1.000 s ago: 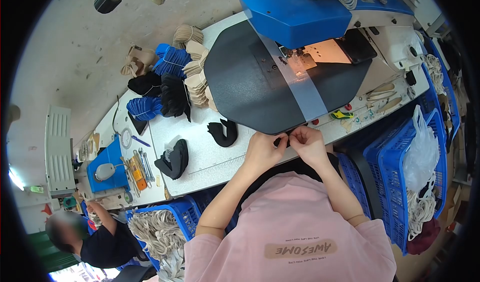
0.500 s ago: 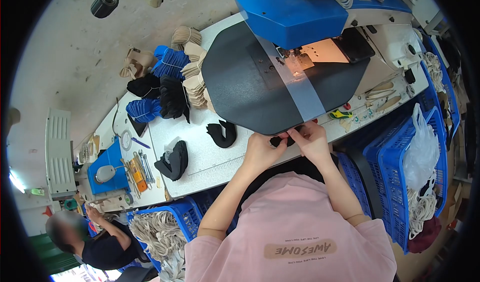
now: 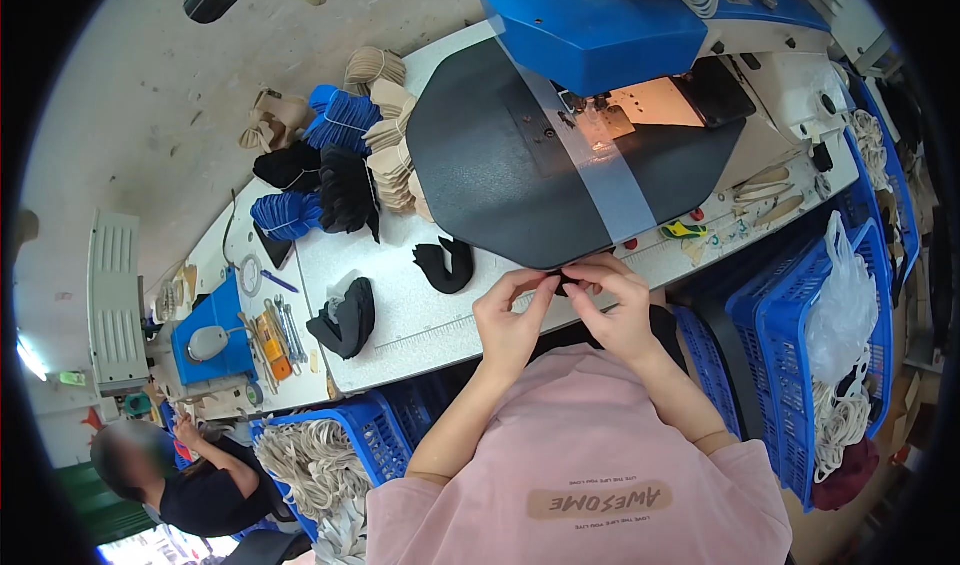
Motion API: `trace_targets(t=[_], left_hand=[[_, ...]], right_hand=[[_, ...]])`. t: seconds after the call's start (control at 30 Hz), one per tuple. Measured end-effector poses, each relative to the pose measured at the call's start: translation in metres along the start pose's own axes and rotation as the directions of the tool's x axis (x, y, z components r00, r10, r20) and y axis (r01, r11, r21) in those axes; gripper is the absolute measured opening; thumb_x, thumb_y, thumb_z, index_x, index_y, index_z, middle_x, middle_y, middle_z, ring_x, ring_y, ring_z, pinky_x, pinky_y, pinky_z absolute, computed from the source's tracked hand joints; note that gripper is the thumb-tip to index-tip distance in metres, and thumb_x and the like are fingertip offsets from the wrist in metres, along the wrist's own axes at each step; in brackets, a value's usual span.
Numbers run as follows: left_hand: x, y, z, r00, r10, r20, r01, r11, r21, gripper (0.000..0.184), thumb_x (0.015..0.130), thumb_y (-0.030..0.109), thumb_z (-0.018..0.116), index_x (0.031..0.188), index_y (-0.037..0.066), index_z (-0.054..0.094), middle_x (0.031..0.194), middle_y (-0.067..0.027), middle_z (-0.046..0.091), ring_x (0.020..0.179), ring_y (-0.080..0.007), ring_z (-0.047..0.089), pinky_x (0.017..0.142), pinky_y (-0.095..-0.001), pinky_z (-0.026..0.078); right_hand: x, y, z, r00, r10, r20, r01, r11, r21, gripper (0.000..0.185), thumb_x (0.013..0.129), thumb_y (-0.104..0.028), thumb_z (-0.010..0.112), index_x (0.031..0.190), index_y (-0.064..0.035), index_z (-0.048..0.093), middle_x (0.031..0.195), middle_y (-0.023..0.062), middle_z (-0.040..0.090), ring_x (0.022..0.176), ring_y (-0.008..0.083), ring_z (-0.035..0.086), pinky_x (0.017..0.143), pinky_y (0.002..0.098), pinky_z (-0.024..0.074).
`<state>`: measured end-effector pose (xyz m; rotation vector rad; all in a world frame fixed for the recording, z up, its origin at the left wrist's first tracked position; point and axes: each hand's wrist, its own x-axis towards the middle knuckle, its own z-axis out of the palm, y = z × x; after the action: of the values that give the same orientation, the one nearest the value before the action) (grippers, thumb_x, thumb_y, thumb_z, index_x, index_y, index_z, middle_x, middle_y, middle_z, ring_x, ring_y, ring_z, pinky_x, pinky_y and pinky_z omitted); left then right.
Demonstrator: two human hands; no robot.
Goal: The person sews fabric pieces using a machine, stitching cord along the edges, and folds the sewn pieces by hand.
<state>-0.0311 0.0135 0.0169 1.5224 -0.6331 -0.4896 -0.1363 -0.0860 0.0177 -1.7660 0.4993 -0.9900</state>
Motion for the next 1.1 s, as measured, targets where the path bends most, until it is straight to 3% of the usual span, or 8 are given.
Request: trace_targets(t=[0.1, 0.13, 0.23, 0.37, 0.5, 0.8, 1.1], left_hand=[[-0.007, 0.01, -0.004, 0.976, 0.214, 0.028, -0.214, 0.947, 0.239, 0.017, 0.081, -0.007, 0.071, 0.097, -0.005, 0.071, 0.089, -0.0153, 0.072, 0.082, -0.019, 0.071, 0.073, -0.0258, 0.054], [-0.008, 0.013, -0.005, 0.976, 0.214, 0.026, -0.214, 0.947, 0.241, 0.017, 0.081, -0.007, 0.071, 0.097, -0.005, 0.071, 0.089, -0.0153, 0.072, 0.082, -0.019, 0.071, 0.073, -0.0258, 0.054], [-0.01, 0.024, -0.007, 0.904, 0.421, 0.079, -0.424, 0.855, 0.297, 0.018, 0.079, -0.007, 0.072, 0.097, -0.005, 0.071, 0.091, -0.0154, 0.071, 0.08, -0.0213, 0.071, 0.071, -0.0271, 0.055], [-0.013, 0.032, -0.006, 0.876, 0.475, 0.084, -0.473, 0.81, 0.348, 0.021, 0.078, -0.009, 0.072, 0.098, -0.003, 0.072, 0.091, -0.0149, 0.071, 0.081, -0.021, 0.071, 0.074, -0.0276, 0.055], [-0.012, 0.035, -0.006, 0.842, 0.527, 0.114, -0.527, 0.76, 0.38, 0.022, 0.076, -0.008, 0.073, 0.097, -0.004, 0.071, 0.093, -0.015, 0.07, 0.077, -0.0241, 0.07, 0.067, -0.0283, 0.056], [-0.012, 0.038, -0.006, 0.844, 0.519, 0.135, -0.525, 0.746, 0.41, 0.022, 0.075, -0.007, 0.073, 0.097, -0.004, 0.07, 0.093, -0.0145, 0.07, 0.076, -0.0245, 0.07, 0.065, -0.0294, 0.056], [-0.01, 0.051, -0.011, 0.875, 0.425, 0.232, -0.484, 0.757, 0.439, 0.015, 0.075, -0.006, 0.073, 0.09, -0.003, 0.07, 0.087, -0.014, 0.07, 0.075, -0.0245, 0.07, 0.066, -0.0292, 0.055]], right_hand=[[0.001, -0.008, 0.001, 0.999, 0.02, 0.032, -0.021, 0.999, 0.035, 0.013, 0.078, 0.005, 0.07, 0.091, 0.0023, 0.07, 0.091, 0.0103, 0.069, 0.076, 0.0166, 0.065, 0.067, 0.0257, 0.0502], [0.002, -0.011, 0.001, 0.999, 0.028, 0.047, -0.031, 0.998, 0.052, 0.011, 0.079, 0.005, 0.07, 0.09, 0.0024, 0.069, 0.089, 0.0103, 0.069, 0.076, 0.0163, 0.065, 0.067, 0.0256, 0.0503], [0.004, -0.022, -0.003, 0.998, 0.023, 0.066, -0.025, 0.999, 0.027, 0.01, 0.079, 0.004, 0.07, 0.089, 0.0022, 0.068, 0.088, 0.0098, 0.069, 0.073, 0.0159, 0.065, 0.065, 0.0259, 0.0512], [0.005, -0.033, -0.005, 0.996, 0.038, 0.076, -0.04, 0.999, 0.029, 0.009, 0.08, 0.004, 0.07, 0.088, 0.0023, 0.067, 0.087, 0.0096, 0.069, 0.071, 0.0161, 0.065, 0.063, 0.026, 0.0518], [0.005, -0.039, -0.007, 0.995, 0.048, 0.082, -0.051, 0.998, 0.035, 0.009, 0.081, 0.004, 0.069, 0.089, 0.0024, 0.066, 0.086, 0.0098, 0.069, 0.071, 0.0168, 0.065, 0.063, 0.0261, 0.052], [0.006, -0.043, -0.008, 0.993, 0.054, 0.109, -0.055, 0.998, 0.007, 0.007, 0.081, 0.005, 0.067, 0.087, 0.0034, 0.064, 0.083, 0.0102, 0.067, 0.072, 0.0176, 0.067, 0.064, 0.0269, 0.0534], [0.01, -0.044, -0.013, 0.975, 0.122, 0.183, -0.134, 0.989, 0.055, 0.006, 0.079, 0.006, 0.065, 0.084, 0.0037, 0.061, 0.08, 0.0097, 0.064, 0.072, 0.0173, 0.067, 0.065, 0.0263, 0.0542]])
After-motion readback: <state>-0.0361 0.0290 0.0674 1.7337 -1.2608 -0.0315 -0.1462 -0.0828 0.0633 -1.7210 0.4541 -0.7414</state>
